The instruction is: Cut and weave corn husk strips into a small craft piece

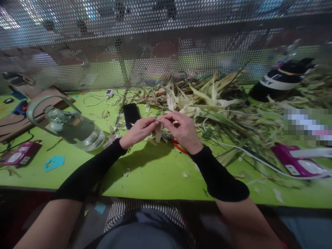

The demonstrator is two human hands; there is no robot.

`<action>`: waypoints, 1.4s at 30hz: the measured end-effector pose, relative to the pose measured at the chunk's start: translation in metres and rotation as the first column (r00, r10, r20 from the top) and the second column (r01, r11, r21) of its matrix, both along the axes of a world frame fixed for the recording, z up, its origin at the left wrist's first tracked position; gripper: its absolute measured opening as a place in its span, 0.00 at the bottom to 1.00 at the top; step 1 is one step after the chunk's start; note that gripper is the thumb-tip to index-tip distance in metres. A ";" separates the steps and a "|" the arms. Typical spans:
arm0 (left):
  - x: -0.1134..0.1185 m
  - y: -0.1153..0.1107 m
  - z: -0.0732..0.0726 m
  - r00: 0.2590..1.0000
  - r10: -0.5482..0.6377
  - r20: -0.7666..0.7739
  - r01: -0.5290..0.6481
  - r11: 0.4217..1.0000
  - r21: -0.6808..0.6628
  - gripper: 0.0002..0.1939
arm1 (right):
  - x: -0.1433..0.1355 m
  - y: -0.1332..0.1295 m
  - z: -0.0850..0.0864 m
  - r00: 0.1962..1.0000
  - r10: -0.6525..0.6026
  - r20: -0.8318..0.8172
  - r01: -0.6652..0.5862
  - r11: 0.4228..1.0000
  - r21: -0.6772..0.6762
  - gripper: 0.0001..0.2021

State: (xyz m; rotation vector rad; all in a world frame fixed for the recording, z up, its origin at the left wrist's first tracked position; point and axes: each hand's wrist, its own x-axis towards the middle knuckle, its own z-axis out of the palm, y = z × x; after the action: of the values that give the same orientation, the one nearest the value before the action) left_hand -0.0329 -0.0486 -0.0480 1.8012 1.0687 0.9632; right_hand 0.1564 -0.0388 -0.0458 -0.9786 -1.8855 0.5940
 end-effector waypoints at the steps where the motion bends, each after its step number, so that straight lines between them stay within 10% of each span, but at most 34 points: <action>1: 0.001 0.000 -0.002 1.000 0.005 0.027 -0.005 1.000 -0.012 0.13 | 0.000 0.000 0.000 1.000 0.003 0.003 -0.003 1.000 0.015 0.10; 18: 0.001 -0.002 0.008 0.906 0.079 0.416 0.109 0.906 -0.410 0.06 | 0.004 -0.001 0.001 0.985 0.034 0.170 -0.081 0.958 0.276 0.09; 42: 0.002 0.004 -0.006 0.949 0.051 0.310 -0.011 0.991 -0.130 0.18 | 0.002 0.005 -0.008 0.983 -0.077 0.164 0.000 0.905 0.425 0.07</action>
State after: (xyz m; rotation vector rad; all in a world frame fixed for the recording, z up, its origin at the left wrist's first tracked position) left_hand -0.0307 -0.0442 -0.0537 1.4724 0.9368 1.1304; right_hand 0.1584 -0.0335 -0.0537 -0.7957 -2.0320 0.0589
